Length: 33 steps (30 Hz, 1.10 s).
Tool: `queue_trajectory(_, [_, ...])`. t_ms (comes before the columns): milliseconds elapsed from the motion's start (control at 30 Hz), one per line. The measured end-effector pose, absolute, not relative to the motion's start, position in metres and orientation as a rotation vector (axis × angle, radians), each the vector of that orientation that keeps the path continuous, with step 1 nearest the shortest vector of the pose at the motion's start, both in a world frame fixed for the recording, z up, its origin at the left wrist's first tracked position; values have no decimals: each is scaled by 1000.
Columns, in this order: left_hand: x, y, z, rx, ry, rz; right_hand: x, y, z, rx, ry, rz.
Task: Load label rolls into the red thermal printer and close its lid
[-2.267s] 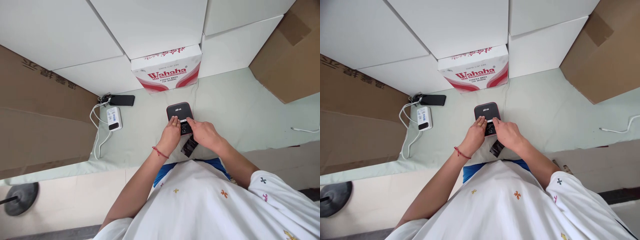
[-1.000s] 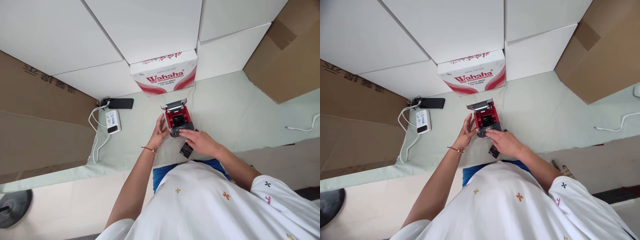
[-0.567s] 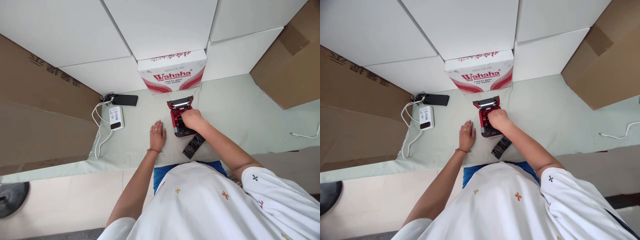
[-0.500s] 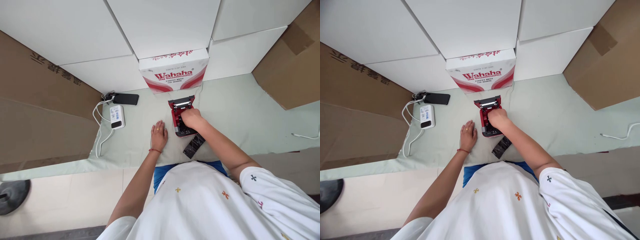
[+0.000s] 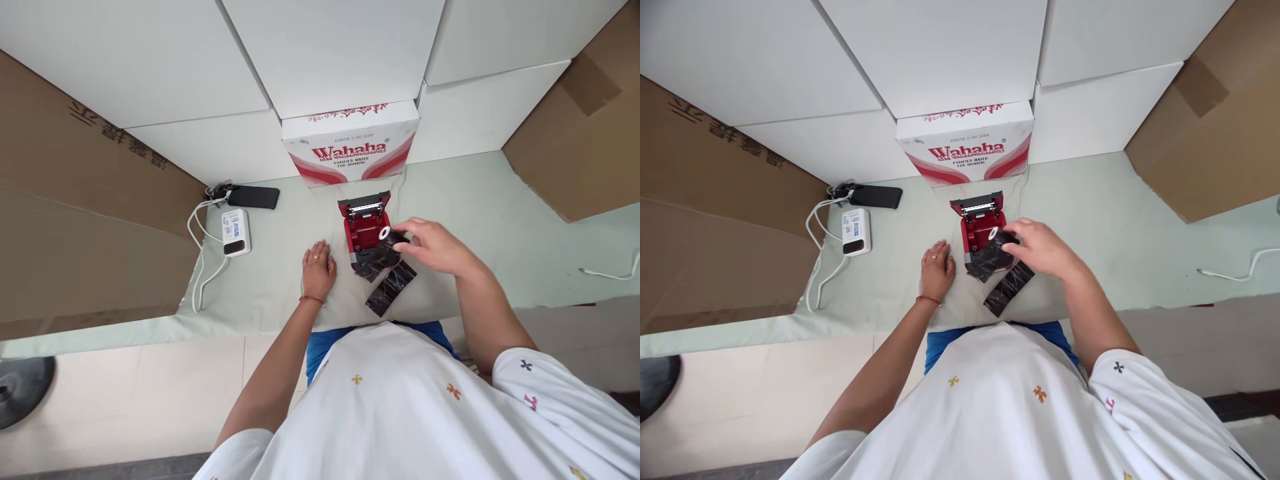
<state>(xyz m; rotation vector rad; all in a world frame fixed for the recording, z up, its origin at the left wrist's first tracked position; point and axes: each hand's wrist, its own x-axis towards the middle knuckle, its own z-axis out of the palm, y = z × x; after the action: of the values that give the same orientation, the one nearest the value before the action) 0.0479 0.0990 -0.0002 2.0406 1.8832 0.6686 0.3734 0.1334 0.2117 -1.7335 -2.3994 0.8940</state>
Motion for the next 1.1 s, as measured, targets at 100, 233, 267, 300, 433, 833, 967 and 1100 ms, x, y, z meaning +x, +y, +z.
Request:
queue_trajectory(100, [48, 99, 0, 2050, 1883, 672, 423, 124, 196, -1939, -2331, 881])
queue_trajectory(233, [49, 99, 0, 2055, 1887, 679, 457, 112, 163, -2235, -2322, 828])
queue_trajectory(267, [49, 99, -1, 2056, 1890, 680, 457, 108, 156, -2289, -2311, 815])
queue_trajectory(300, [49, 99, -1, 2056, 1893, 680, 455, 104, 150, -2329, -2300, 800])
queue_trajectory(433, [48, 99, -1, 2063, 1894, 682, 425, 90, 137, -2307, -2291, 755])
queue_trajectory(833, [46, 98, -3, 2041, 1872, 719, 390, 87, 166, -1549, -2678, 1389])
queue_trajectory(967, [46, 99, -3, 2035, 1872, 714, 387, 111, 203, -1231, -2552, 1430])
queue_trajectory(1100, [46, 98, -1, 2035, 1866, 712, 348, 142, 212, -1685, -2602, 912])
